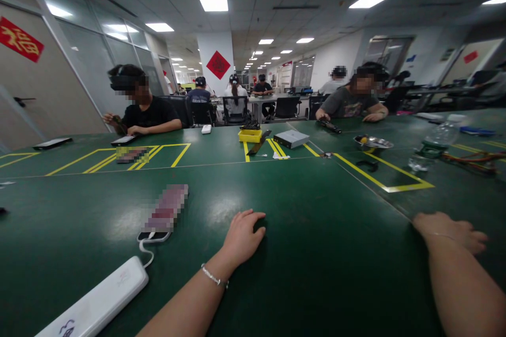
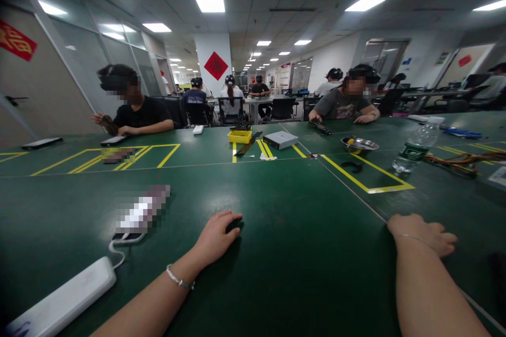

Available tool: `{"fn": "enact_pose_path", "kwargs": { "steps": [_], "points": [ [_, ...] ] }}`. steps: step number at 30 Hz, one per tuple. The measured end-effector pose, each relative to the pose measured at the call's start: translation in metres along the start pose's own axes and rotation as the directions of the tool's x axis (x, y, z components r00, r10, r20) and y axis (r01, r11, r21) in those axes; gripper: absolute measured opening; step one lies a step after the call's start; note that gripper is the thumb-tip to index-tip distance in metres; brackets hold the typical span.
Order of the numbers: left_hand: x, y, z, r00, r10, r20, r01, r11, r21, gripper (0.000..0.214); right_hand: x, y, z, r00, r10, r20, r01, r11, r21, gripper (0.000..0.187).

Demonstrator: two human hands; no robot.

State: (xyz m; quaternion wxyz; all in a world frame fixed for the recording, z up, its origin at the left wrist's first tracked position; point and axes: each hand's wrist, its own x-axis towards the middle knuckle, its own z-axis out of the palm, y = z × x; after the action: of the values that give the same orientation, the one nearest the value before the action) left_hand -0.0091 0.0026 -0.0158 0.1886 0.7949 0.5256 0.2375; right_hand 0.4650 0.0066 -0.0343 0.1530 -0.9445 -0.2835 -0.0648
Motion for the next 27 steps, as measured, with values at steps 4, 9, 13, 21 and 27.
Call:
{"fn": "enact_pose_path", "kwargs": {
  "steps": [4, 9, 13, 21, 27],
  "points": [
    [0.0, 0.001, -0.001, 1.0, 0.004, -0.006, -0.004, 1.0, -0.002, 0.034, 0.009, 0.002, 0.003, 0.978, 0.12, 0.172, -0.124, 0.992, 0.014, 0.05],
    [-0.001, 0.002, -0.002, 1.0, 0.006, 0.004, -0.006, 1.0, -0.029, 0.033, 0.003, 0.0, -0.003, 0.993, -0.007, 0.114, -0.001, 0.998, 0.067, 0.042],
    [0.0, 0.002, -0.002, 1.0, -0.001, 0.007, 0.002, 0.999, -0.036, 0.032, -0.011, -0.007, -0.014, 0.997, -0.02, 0.069, 0.012, 0.992, 0.122, 0.05],
    [0.001, 0.001, 0.001, 1.0, 0.028, 0.002, -0.028, 0.999, -0.032, 0.029, -0.023, -0.017, -0.031, 0.991, 0.029, 0.134, -0.044, 0.993, 0.113, 0.052],
    [0.002, 0.002, 0.0, 0.999, -0.008, -0.045, 0.004, 0.996, -0.084, 0.026, -0.066, -0.072, -0.049, 0.849, -0.466, -0.25, 0.516, 0.832, 0.203, 0.037]
  ]
}}
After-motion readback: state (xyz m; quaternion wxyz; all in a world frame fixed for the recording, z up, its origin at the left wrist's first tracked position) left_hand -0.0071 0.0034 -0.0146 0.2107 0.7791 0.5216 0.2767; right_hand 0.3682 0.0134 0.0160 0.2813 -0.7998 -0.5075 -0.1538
